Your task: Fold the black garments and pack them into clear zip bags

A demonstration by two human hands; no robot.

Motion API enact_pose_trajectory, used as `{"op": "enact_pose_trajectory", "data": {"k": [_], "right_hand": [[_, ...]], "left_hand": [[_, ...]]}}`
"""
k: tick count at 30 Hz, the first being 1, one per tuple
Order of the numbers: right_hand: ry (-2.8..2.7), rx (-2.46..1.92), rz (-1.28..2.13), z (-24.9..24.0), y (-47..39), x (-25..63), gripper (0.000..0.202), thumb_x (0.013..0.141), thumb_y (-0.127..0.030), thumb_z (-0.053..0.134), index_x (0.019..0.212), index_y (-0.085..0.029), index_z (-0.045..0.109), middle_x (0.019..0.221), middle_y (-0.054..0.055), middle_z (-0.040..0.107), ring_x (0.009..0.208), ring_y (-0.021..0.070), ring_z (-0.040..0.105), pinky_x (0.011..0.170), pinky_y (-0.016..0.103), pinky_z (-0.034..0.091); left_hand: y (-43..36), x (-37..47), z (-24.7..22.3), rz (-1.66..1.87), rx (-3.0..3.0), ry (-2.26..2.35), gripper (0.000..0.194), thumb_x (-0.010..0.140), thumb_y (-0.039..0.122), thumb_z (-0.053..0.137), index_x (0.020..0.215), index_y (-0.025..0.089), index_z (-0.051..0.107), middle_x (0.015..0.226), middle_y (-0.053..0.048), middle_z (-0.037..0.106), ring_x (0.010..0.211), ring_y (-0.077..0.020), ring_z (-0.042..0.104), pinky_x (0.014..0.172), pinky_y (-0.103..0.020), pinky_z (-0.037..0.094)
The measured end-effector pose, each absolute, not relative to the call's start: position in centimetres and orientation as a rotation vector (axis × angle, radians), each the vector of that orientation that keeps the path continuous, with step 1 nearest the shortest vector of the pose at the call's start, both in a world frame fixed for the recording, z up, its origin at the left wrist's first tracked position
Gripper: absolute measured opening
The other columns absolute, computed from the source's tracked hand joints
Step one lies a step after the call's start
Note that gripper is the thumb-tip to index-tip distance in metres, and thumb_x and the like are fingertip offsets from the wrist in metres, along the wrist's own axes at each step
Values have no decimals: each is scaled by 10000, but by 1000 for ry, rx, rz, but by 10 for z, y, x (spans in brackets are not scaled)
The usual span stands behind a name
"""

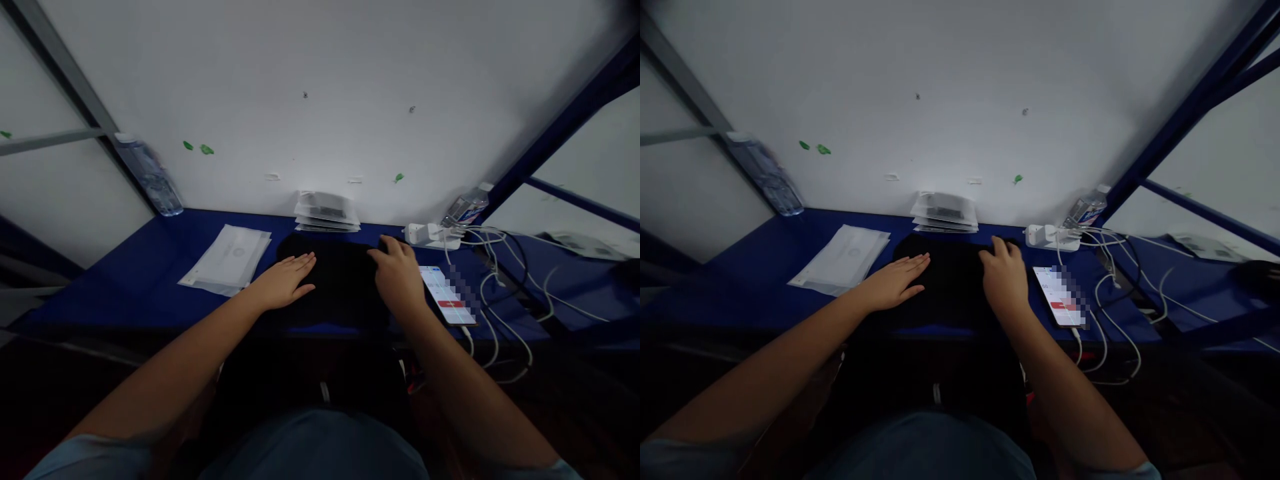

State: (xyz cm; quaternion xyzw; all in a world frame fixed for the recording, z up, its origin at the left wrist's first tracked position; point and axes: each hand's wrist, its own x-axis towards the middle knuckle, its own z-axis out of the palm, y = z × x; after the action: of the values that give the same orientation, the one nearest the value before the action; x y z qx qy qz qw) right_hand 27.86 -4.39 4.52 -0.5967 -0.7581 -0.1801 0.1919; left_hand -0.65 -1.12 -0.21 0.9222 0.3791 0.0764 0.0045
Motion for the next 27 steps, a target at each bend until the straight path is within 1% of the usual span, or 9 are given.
{"op": "enact_pose_trajectory", "data": {"k": [4, 7, 9, 11, 13, 15, 18, 21, 27], "right_hand": [[-2491, -1300, -394, 37, -44, 250, 395, 925, -59, 464, 1179, -179, 741, 1538, 127, 491, 1440, 340, 411, 1109, 472, 459], [-2682, -1071, -244, 26, -44, 237, 363, 947, -89, 477, 1175, -201, 736, 1527, 101, 515, 1443, 295, 432, 1133, 470, 450], [-2710, -1006, -147, 20, -44, 235, 444, 932, -58, 455, 1281, -210, 682, 1530, 100, 513, 1430, 275, 454, 1140, 475, 444], [-2649, -986, -31, 17, -45, 236, 636, 882, 5, 398, 1465, -217, 525, 1587, 98, 436, 1445, 247, 437, 1148, 450, 440], [-2506, -995, 83, 16, -44, 239, 800, 833, 31, 351, 1592, -217, 299, 1650, 95, 320, 1480, 212, 382, 1162, 422, 428], [-2349, -1053, 143, 17, -43, 241, 804, 849, -6, 349, 1620, -179, 195, 1652, 115, 308, 1496, 203, 350, 1190, 428, 390], [-2221, -1237, 158, 16, -39, 243, 635, 960, -174, 394, 1584, -114, 296, 1594, 154, 411, 1496, 255, 348, 1233, 499, 292], [-2230, -1425, 175, 12, -34, 241, 575, 1015, -330, 396, 1555, -134, 372, 1623, 148, 364, 1528, 302, 274, 1228, 563, 248], [-2379, -1529, 187, 4, -32, 240, 542, 1039, -369, 358, 1541, -171, 414, 1651, 114, 310, 1542, 320, 225, 1220, 572, 241]], "left_hand": [[-12, -5, -1, 240, 2889, 1203, 685, 1049, 529, 319, 1581, 99, 267, 1639, -173, 302, 1520, -252, 303, 1231, -416, 268], [-13, -4, 0, 267, 2881, 1241, 635, 1055, 471, 316, 1570, 99, 297, 1632, -170, 322, 1513, -247, 320, 1231, -415, 271], [-13, -4, 0, 276, 2872, 1298, 583, 1056, 400, 310, 1551, 94, 338, 1627, -167, 337, 1507, -244, 333, 1234, -415, 266], [-13, -4, 1, 274, 2860, 1351, 548, 1048, 355, 314, 1525, 95, 388, 1621, -164, 352, 1503, -247, 340, 1235, -424, 262], [-13, -4, 1, 274, 2848, 1389, 539, 1040, 353, 330, 1507, 99, 419, 1615, -163, 363, 1503, -256, 341, 1234, -438, 262], [-13, -4, 1, 286, 2843, 1422, 545, 1038, 369, 336, 1501, 98, 429, 1611, -166, 371, 1502, -267, 340, 1232, -454, 266], [-13, -3, 1, 301, 2837, 1462, 555, 1037, 371, 321, 1496, 80, 434, 1603, -175, 381, 1498, -273, 349, 1227, -469, 276], [-13, -4, 0, 302, 2828, 1466, 561, 1032, 366, 312, 1498, 75, 428, 1602, -178, 383, 1495, -272, 354, 1219, -462, 297], [-12, -3, -3, 302, 2834, 1440, 572, 1026, 378, 322, 1506, 81, 413, 1607, -178, 373, 1496, -284, 350, 1222, -460, 288]]}}
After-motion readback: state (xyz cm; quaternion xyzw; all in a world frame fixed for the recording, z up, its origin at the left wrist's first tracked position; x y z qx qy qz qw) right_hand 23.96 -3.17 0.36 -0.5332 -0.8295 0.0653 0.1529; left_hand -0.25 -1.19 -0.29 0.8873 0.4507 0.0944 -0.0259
